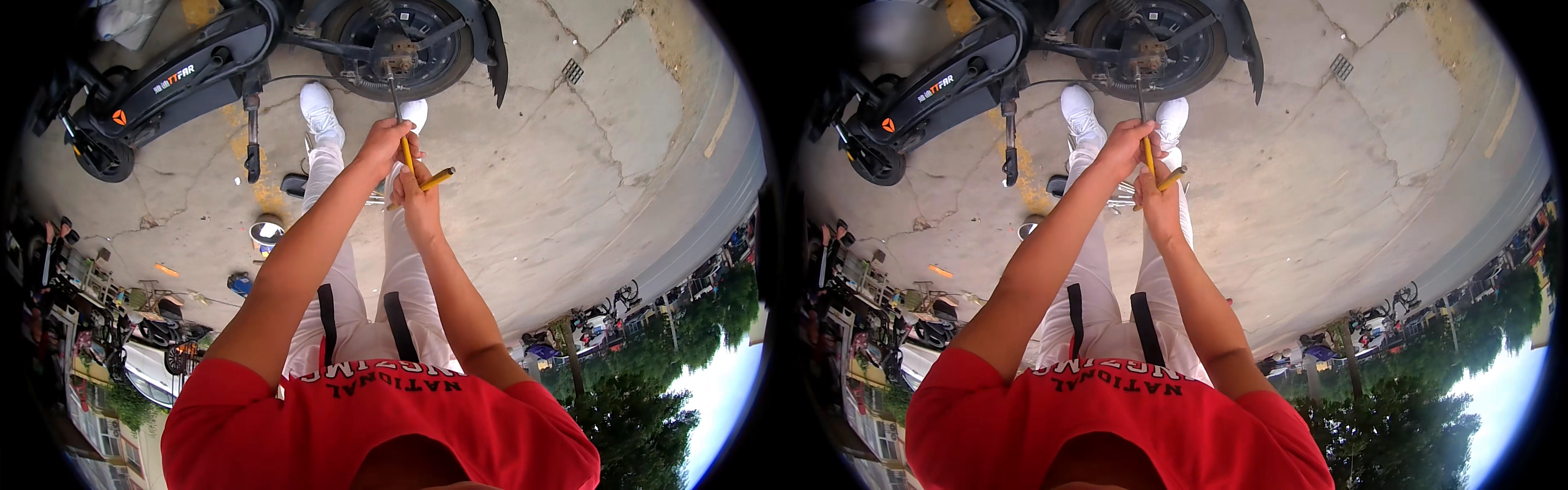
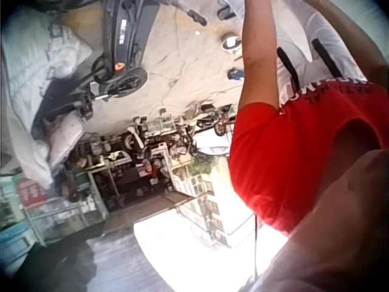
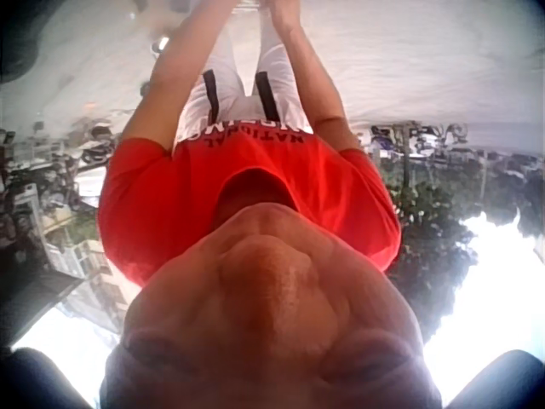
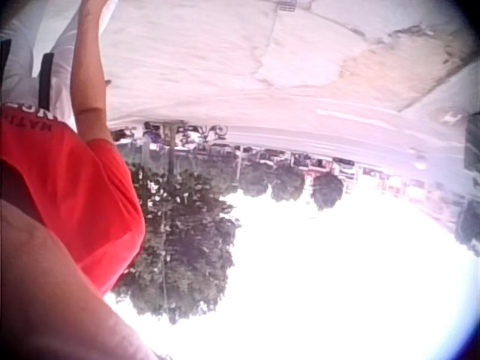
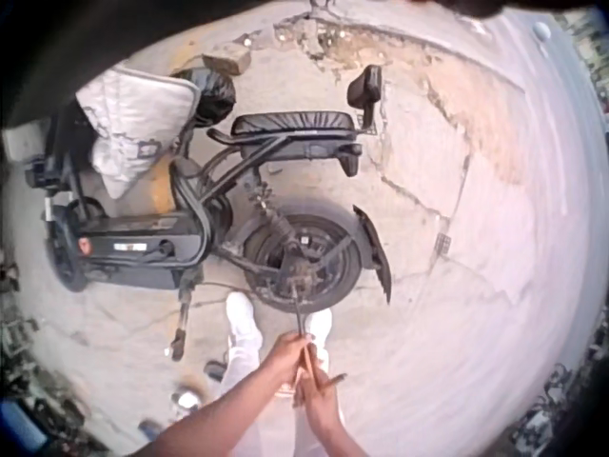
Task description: The person uses a screwdriver to loosen and remove screws from the scooter seat, then removes the seat and a beige cover. They then use a T-handle wrench to loosen bolts on the rear wheel area.
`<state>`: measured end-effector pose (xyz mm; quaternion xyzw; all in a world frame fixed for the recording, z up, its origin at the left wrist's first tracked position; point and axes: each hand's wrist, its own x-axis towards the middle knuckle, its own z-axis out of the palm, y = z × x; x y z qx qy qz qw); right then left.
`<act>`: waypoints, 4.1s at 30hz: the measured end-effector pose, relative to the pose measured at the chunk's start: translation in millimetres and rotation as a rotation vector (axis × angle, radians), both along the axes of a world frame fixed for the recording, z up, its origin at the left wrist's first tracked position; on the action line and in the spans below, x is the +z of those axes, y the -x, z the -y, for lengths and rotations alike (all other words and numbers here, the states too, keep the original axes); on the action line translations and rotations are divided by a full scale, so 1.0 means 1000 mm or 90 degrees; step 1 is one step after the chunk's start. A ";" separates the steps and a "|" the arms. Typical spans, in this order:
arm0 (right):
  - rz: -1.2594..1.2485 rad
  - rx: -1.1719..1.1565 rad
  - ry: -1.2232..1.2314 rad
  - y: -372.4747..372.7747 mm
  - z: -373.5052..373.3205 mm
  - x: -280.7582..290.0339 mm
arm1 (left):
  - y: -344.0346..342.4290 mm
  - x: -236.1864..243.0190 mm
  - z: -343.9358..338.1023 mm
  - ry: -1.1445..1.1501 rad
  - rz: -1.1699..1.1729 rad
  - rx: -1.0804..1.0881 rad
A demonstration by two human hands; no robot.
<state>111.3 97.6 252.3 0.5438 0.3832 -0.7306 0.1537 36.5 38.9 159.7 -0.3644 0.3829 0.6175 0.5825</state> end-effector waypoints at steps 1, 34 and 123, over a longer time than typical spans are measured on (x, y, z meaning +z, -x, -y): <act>-0.007 -0.010 0.006 0.000 0.001 0.000 | 0.000 0.000 -0.001 0.019 0.004 0.001; -0.142 0.684 -0.373 0.052 -0.016 -0.004 | 0.067 0.097 0.020 -0.246 -0.034 0.228; -0.216 1.862 -0.097 0.052 0.070 -0.005 | 0.088 -0.013 0.022 -0.355 0.286 -0.218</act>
